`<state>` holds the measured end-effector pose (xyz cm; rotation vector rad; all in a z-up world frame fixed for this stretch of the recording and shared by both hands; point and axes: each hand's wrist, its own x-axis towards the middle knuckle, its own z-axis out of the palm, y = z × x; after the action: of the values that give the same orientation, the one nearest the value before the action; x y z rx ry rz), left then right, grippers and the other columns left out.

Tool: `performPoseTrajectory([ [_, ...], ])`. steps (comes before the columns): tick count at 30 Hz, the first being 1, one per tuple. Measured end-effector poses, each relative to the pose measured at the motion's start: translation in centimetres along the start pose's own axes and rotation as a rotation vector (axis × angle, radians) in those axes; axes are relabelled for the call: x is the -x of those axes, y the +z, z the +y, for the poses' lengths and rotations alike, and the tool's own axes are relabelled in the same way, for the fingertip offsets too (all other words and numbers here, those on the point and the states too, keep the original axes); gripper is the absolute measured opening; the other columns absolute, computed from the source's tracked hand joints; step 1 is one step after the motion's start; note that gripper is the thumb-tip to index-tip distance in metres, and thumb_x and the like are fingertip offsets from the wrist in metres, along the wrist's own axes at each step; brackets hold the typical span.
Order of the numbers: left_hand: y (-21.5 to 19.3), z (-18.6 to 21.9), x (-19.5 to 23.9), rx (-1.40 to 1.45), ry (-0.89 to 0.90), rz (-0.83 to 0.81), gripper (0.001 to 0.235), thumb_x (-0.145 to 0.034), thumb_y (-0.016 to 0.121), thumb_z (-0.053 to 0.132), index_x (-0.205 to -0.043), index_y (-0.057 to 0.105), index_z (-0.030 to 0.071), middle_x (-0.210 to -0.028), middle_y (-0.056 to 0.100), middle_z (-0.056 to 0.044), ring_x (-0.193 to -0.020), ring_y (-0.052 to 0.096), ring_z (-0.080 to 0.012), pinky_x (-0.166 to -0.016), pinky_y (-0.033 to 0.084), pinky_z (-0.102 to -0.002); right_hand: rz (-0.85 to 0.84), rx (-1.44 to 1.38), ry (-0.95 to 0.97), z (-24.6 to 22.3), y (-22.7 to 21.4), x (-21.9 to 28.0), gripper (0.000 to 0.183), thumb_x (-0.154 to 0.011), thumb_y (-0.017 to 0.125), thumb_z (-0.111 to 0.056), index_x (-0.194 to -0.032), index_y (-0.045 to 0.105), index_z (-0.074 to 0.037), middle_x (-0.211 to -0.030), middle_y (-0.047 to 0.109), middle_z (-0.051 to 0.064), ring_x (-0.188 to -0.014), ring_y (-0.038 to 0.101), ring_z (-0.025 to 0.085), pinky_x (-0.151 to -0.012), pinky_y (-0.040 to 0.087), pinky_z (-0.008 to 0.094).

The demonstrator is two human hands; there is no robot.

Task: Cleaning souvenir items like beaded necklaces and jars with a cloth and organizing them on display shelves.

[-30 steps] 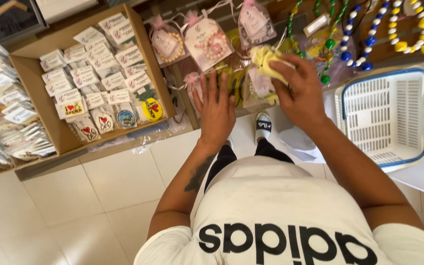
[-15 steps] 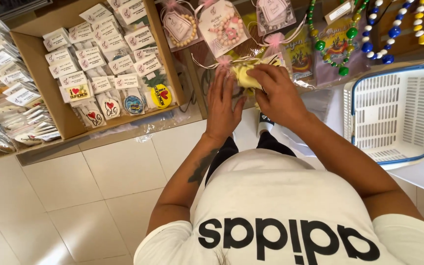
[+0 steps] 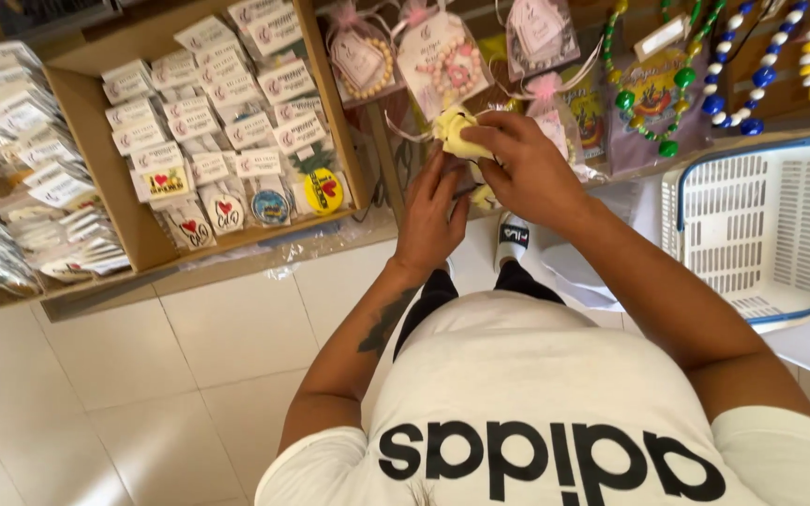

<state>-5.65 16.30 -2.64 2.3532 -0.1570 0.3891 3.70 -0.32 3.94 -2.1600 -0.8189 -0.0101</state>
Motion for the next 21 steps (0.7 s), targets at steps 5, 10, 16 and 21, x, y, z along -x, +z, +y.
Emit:
performPoseTrajectory([
  [5, -1.5, 0.3, -5.3, 0.005, -0.104, 0.021, 0.042, -0.099, 0.065, 0.013, -0.139, 0.055, 0.005, -0.154, 0.046, -0.014, -0.140, 0.052, -0.0349, -0.118, 0.044, -0.047, 0.099, -0.081, 0.066, -2.0, -4.0, -4.7, 0.040, -0.090, 0.069, 0.009, -0.129, 0.060, 0.002, -0.130, 0.061, 0.020, -0.117, 0.061, 0.035, -0.102, 0.050, 0.044],
  [10, 1.9, -3.9, -9.5, -0.126, -0.137, 0.028, 0.049, -0.095, 0.061, 0.003, -0.143, 0.051, -0.001, -0.152, 0.049, -0.021, -0.145, 0.047, -0.0447, -0.119, 0.044, -0.051, 0.183, -0.087, 0.048, -0.1, -2.1, -6.9, 0.040, -0.088, 0.071, 0.012, -0.125, 0.063, 0.000, -0.136, 0.054, 0.014, -0.121, 0.059, 0.033, -0.102, 0.048, 0.041],
  [16, -0.3, -3.1, -11.2, 0.037, -0.084, 0.041, 0.017, -0.090, 0.064, 0.002, -0.105, 0.067, -0.007, -0.128, 0.064, -0.023, -0.121, 0.062, -0.0444, -0.104, 0.051, -0.047, 0.076, 0.012, 0.081, 0.9, -0.1, -7.7, 0.038, -0.085, 0.071, 0.005, -0.123, 0.071, 0.001, -0.122, 0.065, 0.018, -0.101, 0.067, 0.034, -0.087, 0.054, 0.039],
  [21, 1.3, -5.8, -9.3, -0.261, -0.237, 0.048, 0.042, -0.102, 0.059, 0.015, -0.141, 0.055, -0.001, -0.155, 0.042, -0.026, -0.148, 0.038, -0.0481, -0.121, 0.037, -0.055, -0.042, 0.104, 0.107, 2.8, 1.2, -7.5, 0.039, -0.083, 0.069, 0.005, -0.121, 0.073, 0.002, -0.122, 0.065, 0.021, -0.105, 0.065, 0.038, -0.091, 0.052, 0.042],
])
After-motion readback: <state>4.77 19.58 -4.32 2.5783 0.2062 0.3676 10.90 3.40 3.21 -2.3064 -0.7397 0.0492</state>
